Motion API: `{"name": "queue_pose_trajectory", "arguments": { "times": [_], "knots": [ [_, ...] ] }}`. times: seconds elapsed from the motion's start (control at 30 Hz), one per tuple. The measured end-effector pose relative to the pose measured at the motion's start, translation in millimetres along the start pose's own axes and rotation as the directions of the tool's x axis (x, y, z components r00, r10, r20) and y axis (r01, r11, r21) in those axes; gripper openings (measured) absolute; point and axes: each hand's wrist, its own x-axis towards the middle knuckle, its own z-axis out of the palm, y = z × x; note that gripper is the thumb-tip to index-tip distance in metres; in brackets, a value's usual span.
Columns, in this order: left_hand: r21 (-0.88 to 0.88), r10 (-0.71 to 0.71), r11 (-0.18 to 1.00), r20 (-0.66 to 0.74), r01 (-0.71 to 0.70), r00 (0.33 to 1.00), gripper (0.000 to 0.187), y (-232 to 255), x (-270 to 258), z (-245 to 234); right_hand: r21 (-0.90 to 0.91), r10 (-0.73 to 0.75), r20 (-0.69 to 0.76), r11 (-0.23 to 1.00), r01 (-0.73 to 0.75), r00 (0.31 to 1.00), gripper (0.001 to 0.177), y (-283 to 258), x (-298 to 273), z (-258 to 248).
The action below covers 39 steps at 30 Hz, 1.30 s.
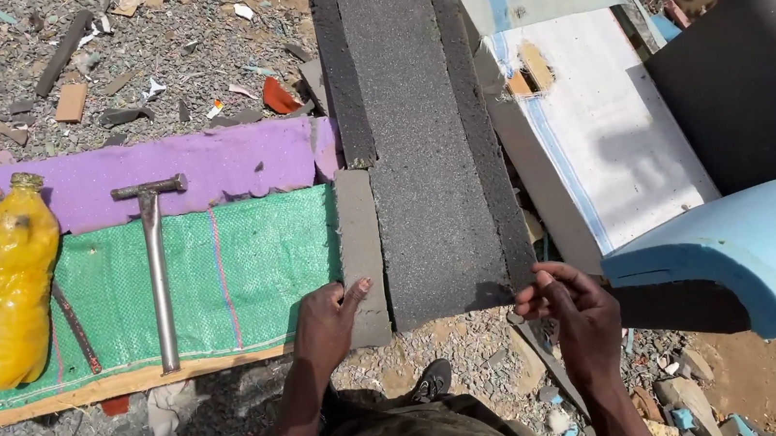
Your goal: Cutting foam to size and gluing it onto a furniture frame during a reupholstery process.
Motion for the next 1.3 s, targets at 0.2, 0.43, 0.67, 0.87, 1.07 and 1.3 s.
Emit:
{"name": "queue_pose_trajectory", "arguments": {
  "times": [0.2, 0.43, 0.67, 0.87, 1.07, 1.3],
  "knots": [
    [0.01, 0.11, 0.994, -0.154, -0.109, 0.982, 0.071, 3.0, -0.8, 7.6, 0.052, -0.048, -0.115, 0.997, 0.054, 0.992, 0.017, -4.7, -16.8, 19.7],
    [0.014, 0.056, 0.998, -0.239, -0.054, 0.97, 0.055, 6.2, -6.4, 5.0, 0.137, 0.019, -0.198, 0.991, 0.009, 0.98, 0.018, -14.6, -43.4, 45.7],
    [-0.058, 0.162, 0.982, -0.241, -0.181, 0.957, 0.068, 12.0, -3.5, -0.3, 0.19, 0.049, -0.246, 0.982, -0.002, 0.968, 0.018, -14.5, -67.6, 58.4],
    [-0.064, 0.229, 0.965, -0.27, -0.254, 0.935, 0.059, 16.2, 3.0, 13.0, 0.215, 0.052, -0.247, 0.977, 0.002, 0.968, 0.017, -7.1, -77.4, 64.6],
    [0.002, 0.228, 0.972, -0.252, -0.235, 0.941, 0.064, 14.2, -1.2, 6.1, 0.162, 0.015, -0.139, 0.987, 0.008, 0.99, 0.019, -3.3, -68.4, 79.8],
    [0.217, 0.588, 0.808, -0.266, -0.547, 0.763, 0.046, 48.0, -45.8, -19.9, -0.403, -0.605, 0.052, 0.715, 0.571, 0.794, 0.025, 12.8, -42.4, 113.0]
  ]
}}
